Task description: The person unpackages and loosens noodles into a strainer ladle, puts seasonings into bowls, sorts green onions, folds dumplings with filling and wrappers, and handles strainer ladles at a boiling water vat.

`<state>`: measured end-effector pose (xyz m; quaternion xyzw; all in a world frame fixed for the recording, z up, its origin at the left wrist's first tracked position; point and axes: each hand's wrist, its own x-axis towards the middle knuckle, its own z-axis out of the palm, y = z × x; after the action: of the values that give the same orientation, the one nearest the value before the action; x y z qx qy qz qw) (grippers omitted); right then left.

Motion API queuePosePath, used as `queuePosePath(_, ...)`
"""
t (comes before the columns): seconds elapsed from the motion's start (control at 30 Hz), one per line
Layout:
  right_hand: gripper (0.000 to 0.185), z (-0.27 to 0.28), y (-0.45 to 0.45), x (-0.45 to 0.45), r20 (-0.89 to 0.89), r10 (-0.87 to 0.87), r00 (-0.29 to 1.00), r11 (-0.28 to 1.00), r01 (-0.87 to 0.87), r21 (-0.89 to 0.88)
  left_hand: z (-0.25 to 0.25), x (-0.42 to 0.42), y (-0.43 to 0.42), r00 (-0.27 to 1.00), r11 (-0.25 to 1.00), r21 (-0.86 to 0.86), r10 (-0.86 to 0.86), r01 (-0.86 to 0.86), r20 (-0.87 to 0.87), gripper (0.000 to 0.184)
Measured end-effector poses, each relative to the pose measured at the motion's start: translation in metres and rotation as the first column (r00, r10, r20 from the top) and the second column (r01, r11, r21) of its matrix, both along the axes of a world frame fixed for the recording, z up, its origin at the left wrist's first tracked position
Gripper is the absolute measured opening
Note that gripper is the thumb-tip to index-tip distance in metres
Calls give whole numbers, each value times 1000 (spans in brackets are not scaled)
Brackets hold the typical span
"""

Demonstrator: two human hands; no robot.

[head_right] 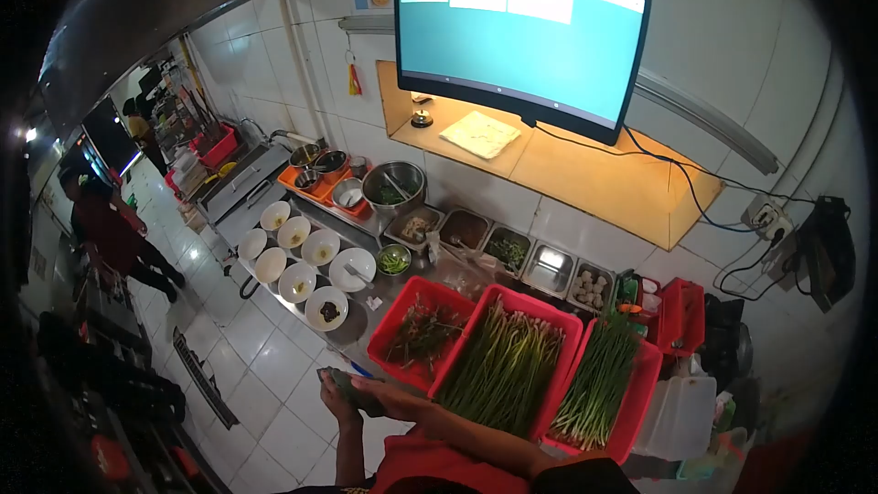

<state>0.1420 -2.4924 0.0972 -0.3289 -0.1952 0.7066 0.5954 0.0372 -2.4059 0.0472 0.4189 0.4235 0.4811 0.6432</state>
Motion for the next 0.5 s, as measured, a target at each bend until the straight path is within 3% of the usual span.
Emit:
queuePosePath(0.03,63,-5,2,-4,-179,11,984,1000,-8,19,-8,-2,-1,1000,1000,0,-8,8,-5,40)
queuePosePath(0.07,63,-9,3,-7,-181,4,983,1000,0,21,-15,-3,-1,991,996,94,19,-7,-133,40)
queuePosePath(0.1,62,-14,4,-12,96,-7,995,1000,7,3,-21,-4,0,965,982,190,59,-10,-255,41)
queuePosePath(0.13,62,-25,5,-17,362,-13,932,1000,19,-13,-28,-6,2,964,981,194,54,-3,-261,41)
queuePosePath(0.17,62,-36,8,-15,356,-17,934,1000,23,-10,-36,-8,2,931,970,241,107,-22,-348,42)
queuePosePath(0.23,62,-48,7,-5,692,1,722,970,-170,176,-50,-18,9,885,957,287,164,-35,-437,43)
queuePosePath(0.3,64,-26,-4,6,725,35,688,975,-183,127,-58,-40,34,997,995,76,67,-64,-44,44)
queuePosePath(0.37,67,-13,-8,5,906,-321,277,947,114,301,-43,-37,38,998,998,44,55,-53,-36,48)
queuePosePath(0.4,67,-10,-2,4,905,-314,286,949,115,292,-26,-28,30,996,998,-17,-58,59,70,49)
queuePosePath(0.47,69,-5,14,-6,943,-332,-15,943,-25,332,-23,-11,18,909,959,-109,-206,261,363,54)
queuePosePath(0.5,69,-5,14,-10,944,-330,-13,944,-17,329,-31,0,15,813,927,-135,-228,349,535,60)
